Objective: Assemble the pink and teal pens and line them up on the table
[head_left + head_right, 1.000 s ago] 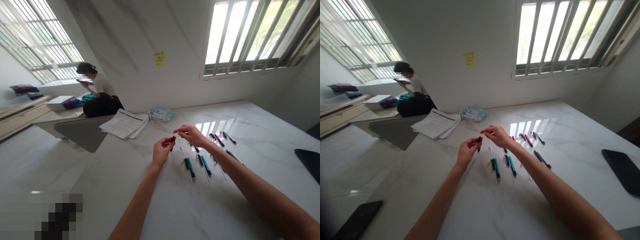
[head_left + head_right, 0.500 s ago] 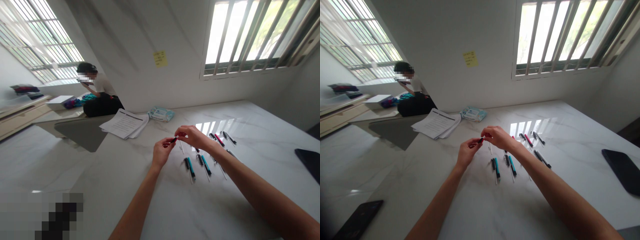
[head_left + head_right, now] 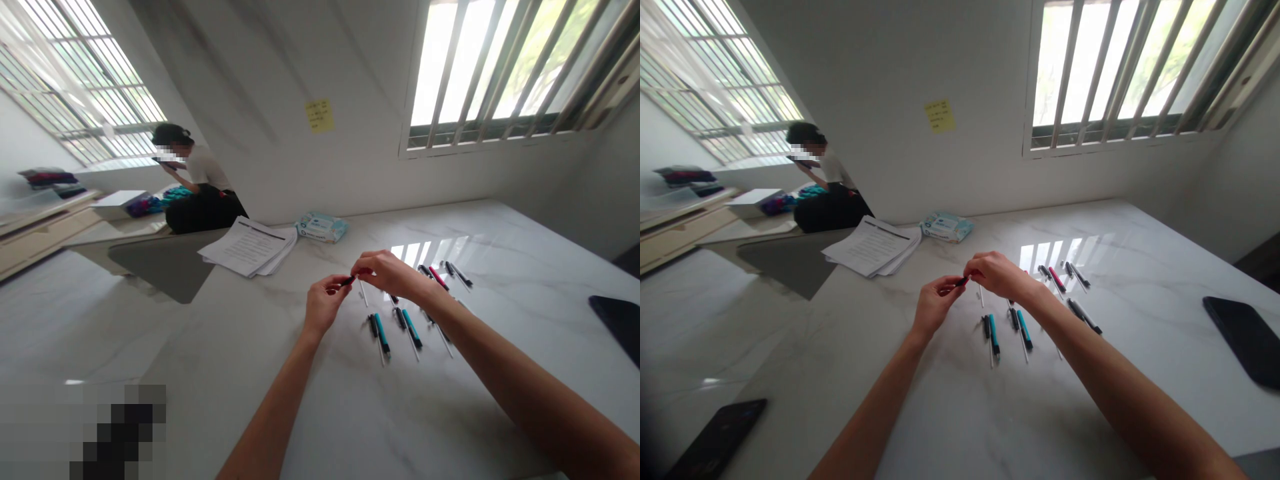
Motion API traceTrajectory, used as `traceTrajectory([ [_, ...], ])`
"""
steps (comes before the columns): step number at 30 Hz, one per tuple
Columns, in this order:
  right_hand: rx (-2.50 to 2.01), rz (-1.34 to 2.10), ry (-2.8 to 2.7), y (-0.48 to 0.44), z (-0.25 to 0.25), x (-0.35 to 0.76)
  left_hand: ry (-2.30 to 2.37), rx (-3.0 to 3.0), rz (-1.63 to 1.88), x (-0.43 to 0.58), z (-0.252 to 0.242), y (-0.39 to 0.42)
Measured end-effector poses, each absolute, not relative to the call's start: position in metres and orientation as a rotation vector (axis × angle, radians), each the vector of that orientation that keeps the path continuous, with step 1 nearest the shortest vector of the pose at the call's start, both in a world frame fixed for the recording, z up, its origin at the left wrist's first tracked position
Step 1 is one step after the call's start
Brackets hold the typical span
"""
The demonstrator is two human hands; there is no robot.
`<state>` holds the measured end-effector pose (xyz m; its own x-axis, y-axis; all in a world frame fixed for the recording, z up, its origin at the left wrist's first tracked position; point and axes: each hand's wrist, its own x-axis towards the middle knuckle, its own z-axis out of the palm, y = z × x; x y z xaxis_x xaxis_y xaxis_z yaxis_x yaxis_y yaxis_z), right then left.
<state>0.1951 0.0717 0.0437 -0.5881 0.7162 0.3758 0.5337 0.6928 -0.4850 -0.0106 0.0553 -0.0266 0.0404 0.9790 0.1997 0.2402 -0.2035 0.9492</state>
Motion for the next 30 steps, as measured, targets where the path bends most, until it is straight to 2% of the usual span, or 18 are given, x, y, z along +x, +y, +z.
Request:
traceTrajectory([
  [4,-1.026,0.504,-2.268,0.073,0.041,0.192,1.247,1.525,1.241,-0.01,-0.025,0.055],
  [9,-1.571,0.266,-2.142,0.078,0.027,0.19,1.291,1.417,1.264,-0.009,-0.023,0.055],
  [13,-1.836,0.272,-2.273,0.076,0.011,0.183,1.301,1.416,1.26,-0.01,-0.025,0.056],
  [30,-1.954,0.262,-2.341,0.074,0.001,0.174,1.321,1.462,1.278,-0.013,-0.029,0.059],
])
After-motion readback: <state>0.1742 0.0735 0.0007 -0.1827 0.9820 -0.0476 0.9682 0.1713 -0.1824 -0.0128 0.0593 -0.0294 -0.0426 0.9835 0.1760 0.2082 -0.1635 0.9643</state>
